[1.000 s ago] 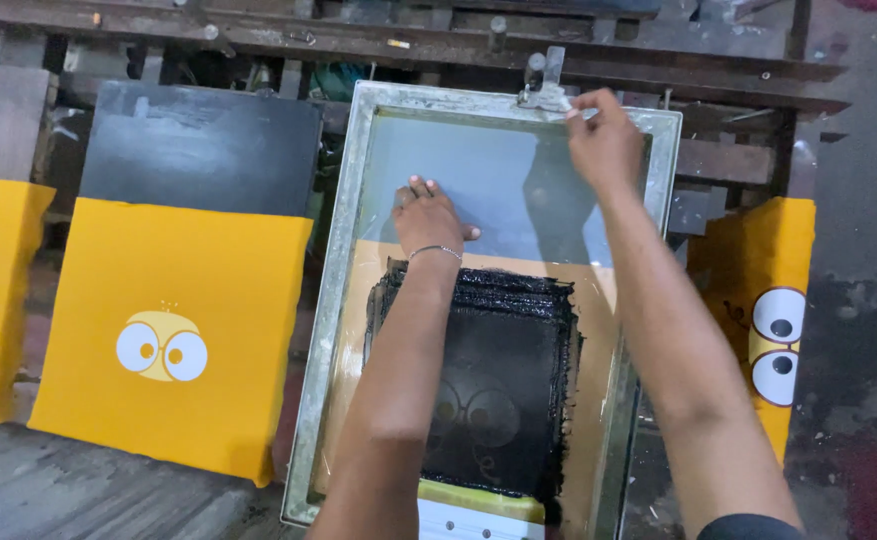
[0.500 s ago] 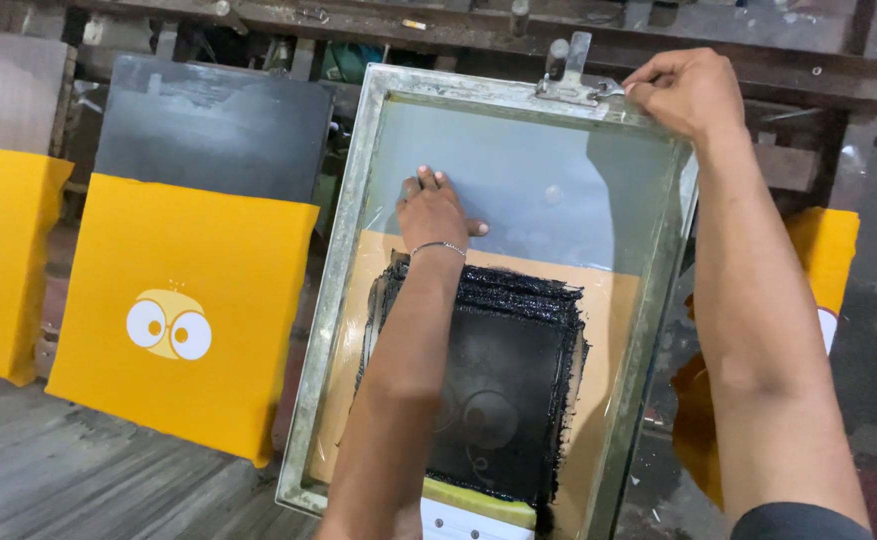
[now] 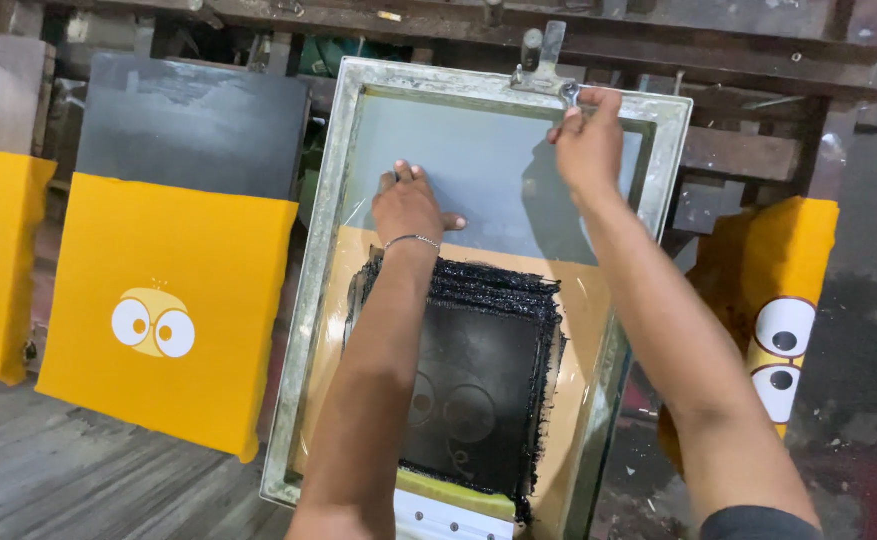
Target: Screen printing black details onto yellow fabric panels using a squeegee and mesh screen.
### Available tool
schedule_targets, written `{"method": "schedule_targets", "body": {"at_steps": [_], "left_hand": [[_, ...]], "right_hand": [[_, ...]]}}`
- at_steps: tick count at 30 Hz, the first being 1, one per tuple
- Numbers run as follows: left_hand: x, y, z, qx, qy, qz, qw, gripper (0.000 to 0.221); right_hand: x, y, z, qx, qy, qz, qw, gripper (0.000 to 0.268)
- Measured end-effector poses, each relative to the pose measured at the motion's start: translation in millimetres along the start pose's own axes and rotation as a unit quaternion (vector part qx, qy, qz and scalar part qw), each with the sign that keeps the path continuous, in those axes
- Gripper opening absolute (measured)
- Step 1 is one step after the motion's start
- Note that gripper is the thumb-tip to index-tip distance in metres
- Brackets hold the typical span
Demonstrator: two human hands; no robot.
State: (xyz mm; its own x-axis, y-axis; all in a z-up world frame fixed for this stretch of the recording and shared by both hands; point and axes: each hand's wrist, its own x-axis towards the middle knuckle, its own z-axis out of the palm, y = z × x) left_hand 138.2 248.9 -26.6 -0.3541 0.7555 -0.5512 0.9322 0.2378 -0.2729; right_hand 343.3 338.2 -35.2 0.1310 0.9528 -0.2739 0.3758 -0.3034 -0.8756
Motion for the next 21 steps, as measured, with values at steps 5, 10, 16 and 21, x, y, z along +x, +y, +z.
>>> {"method": "schedule_targets", "body": {"at_steps": [5, 10, 16, 21], "left_hand": [[-12, -5, -7, -0.038, -0.008, -0.01, 0.999, 0.115], [-2, -6, 0, -0.065, -0.007, -0.007, 0.998, 0.118], [-4, -5, 2, -0.053, 0.016, -0.004, 0.998, 0.117], [-6, -10, -2, -0.062, -0.006, -0.003, 0.998, 0.115]], "right_hand": [[-26, -23, 18, 0.204, -0.001, 0.071, 0.976, 0.032], [-15, -45, -40, 0.026, -0.019, 0.009, 0.999, 0.028], [119, -4, -71, -0.464, 0.118, -0.302, 0.825, 0.018], [134, 27, -80, -0.514, 0.117, -0.389, 0.755, 0.007]]}}
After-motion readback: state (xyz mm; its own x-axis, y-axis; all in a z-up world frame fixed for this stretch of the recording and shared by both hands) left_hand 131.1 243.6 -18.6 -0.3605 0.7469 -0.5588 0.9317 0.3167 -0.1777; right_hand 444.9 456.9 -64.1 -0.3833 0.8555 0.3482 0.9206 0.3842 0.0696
